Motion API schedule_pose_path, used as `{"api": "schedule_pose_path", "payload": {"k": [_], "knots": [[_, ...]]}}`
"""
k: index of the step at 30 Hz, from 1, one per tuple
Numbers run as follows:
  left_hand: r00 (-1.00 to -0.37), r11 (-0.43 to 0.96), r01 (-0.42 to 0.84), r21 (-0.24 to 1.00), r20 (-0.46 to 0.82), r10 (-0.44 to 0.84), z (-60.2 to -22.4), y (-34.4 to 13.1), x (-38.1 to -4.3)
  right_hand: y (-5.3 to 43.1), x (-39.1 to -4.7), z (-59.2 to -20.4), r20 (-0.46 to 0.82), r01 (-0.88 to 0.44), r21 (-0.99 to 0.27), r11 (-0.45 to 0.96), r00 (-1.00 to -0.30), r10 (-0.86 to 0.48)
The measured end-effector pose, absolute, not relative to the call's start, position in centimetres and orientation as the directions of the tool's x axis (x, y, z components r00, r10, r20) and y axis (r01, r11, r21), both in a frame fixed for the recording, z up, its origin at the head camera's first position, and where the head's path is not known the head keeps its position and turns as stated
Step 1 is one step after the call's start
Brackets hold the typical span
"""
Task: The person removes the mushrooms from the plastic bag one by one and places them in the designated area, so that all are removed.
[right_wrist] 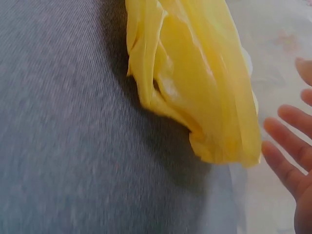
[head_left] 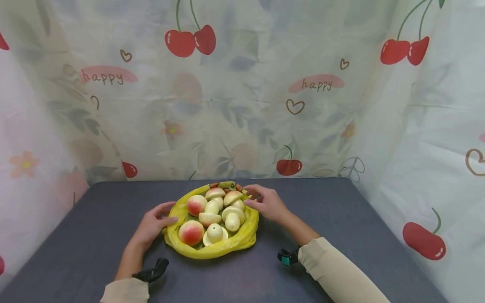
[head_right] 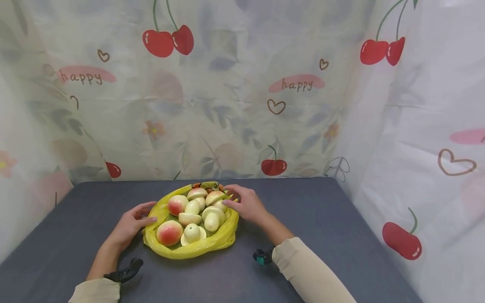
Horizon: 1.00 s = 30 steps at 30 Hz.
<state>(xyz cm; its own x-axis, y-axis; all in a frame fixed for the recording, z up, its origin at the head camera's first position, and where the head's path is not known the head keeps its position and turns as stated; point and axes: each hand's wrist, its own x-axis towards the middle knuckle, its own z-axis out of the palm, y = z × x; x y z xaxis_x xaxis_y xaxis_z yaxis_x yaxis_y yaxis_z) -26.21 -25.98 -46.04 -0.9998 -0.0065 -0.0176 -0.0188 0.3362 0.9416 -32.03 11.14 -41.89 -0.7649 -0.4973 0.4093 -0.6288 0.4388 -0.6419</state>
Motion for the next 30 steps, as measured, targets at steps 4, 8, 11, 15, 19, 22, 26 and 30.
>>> {"api": "schedule_pose_path", "payload": {"k": [4,8,11,15,19,22,26,30], "knots": [[-1.0,0.378,-0.003,0.926,-0.003,0.0,-46.1,-26.0,-26.0,10.0,-32.1,-41.7,0.352,-0.629,-0.634,0.45,-0.752,-0.557],[-1.0,0.394,0.012,0.919,0.007,0.015,-46.1,-26.2,-26.0,9.0,-32.0,-41.7,0.296,-0.632,-0.626,0.456,-0.734,-0.611],[-1.0,0.395,0.014,0.918,0.004,0.025,-46.2,-26.3,-26.0,8.5,-31.7,-41.8,0.26,-0.639,-0.616,0.46,-0.716,-0.648],[-1.0,0.403,0.007,0.915,-0.005,0.029,-46.4,-26.3,-26.0,8.0,-31.2,-42.0,0.228,-0.647,-0.59,0.483,-0.707,-0.67],[-0.999,0.409,0.01,0.913,-0.003,0.033,-46.5,-26.3,-26.0,7.6,-31.0,-42.4,0.183,-0.663,-0.527,0.531,-0.699,-0.691],[-0.999,0.406,0.014,0.914,0.0,0.035,-46.4,-26.1,-25.9,7.4,-31.0,-42.5,0.132,-0.679,-0.473,0.561,-0.685,-0.717],[-0.999,0.396,0.007,0.918,-0.008,0.035,-46.4,-26.1,-26.0,7.5,-30.8,-42.5,0.076,-0.696,-0.435,0.572,-0.661,-0.746],[-0.999,0.396,0.008,0.918,-0.009,0.041,-46.4,-26.0,-26.2,7.7,-30.6,-42.5,0.063,-0.721,-0.429,0.545,-0.625,-0.778]]}}
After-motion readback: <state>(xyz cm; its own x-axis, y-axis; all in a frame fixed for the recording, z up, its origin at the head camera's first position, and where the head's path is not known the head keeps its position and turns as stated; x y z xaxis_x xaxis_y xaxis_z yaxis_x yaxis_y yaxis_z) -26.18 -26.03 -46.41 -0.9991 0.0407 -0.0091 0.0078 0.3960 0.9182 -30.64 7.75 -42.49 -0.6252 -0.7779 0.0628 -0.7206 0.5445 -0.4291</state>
